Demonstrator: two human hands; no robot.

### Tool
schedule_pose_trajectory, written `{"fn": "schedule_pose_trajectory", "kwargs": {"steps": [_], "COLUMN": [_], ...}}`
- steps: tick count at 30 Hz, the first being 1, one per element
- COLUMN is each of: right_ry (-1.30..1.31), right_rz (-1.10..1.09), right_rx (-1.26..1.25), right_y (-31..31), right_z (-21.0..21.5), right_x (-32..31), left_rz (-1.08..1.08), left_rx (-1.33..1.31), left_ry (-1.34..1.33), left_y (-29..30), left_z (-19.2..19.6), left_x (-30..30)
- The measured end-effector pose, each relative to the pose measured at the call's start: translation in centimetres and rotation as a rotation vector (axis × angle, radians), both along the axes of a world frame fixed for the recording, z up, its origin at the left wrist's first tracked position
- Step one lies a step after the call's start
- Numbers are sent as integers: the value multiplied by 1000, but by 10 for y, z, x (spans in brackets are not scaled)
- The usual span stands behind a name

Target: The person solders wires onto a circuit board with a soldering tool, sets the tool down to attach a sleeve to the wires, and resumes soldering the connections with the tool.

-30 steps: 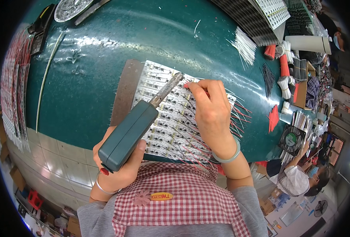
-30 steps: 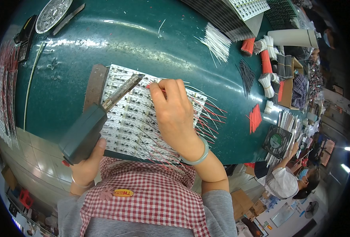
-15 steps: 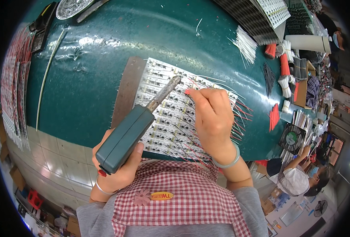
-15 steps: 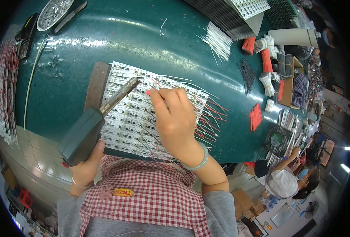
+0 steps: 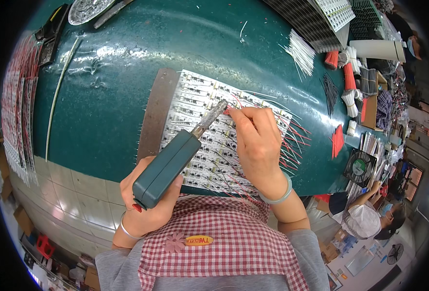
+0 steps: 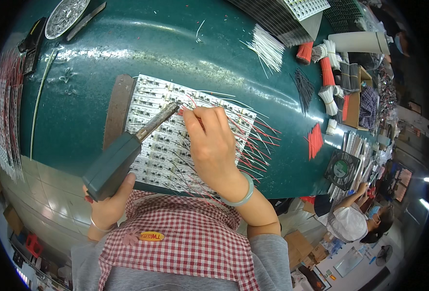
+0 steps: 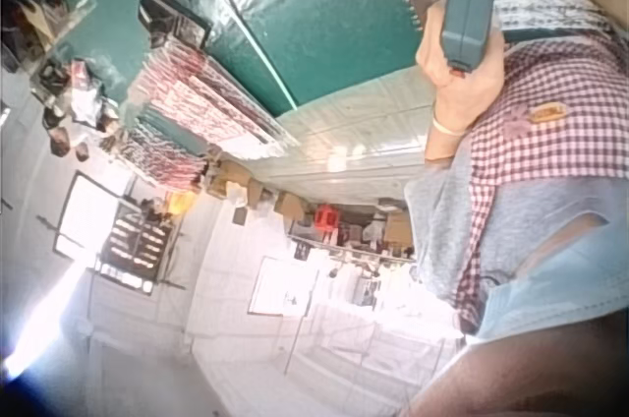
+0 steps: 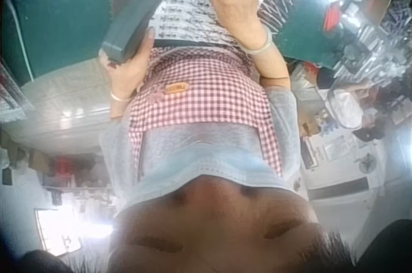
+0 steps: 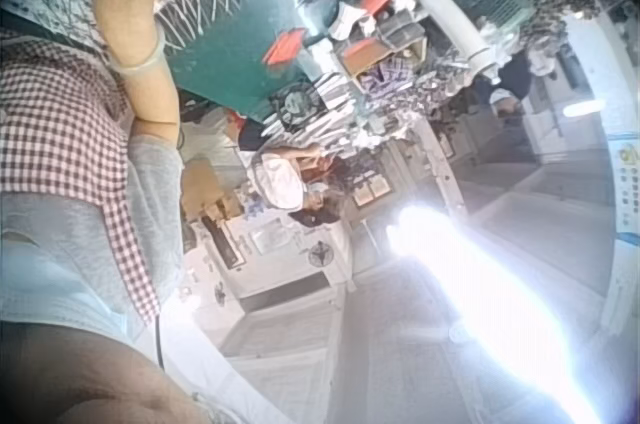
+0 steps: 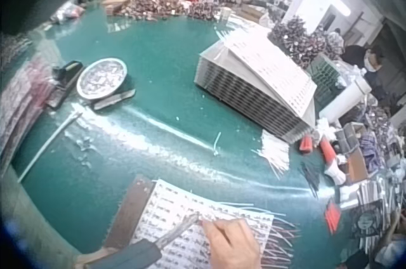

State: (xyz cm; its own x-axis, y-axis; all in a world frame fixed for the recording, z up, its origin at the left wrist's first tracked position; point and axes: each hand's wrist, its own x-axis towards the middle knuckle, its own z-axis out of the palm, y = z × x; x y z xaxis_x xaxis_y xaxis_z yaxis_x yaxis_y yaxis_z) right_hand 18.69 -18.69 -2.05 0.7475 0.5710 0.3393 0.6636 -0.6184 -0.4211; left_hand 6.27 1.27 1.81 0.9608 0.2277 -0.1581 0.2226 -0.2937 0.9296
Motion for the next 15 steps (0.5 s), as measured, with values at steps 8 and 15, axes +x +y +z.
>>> {"fn": "schedule_pose_trajectory", "kwargs": {"steps": [8,15], "right_ry": [-25,-45], "right_rz": [-14,-24], "right_rx": [-37,-48], "right_y": [2,2], "right_z": [0,-1], "right_x": [-3,-3], "left_rz": [5,-10], "left_rx": [-11,33], "left_ry": [34,-18], "left_y": [-1,-1], "left_z": [1,0], "left_x": [-2,-4]}}
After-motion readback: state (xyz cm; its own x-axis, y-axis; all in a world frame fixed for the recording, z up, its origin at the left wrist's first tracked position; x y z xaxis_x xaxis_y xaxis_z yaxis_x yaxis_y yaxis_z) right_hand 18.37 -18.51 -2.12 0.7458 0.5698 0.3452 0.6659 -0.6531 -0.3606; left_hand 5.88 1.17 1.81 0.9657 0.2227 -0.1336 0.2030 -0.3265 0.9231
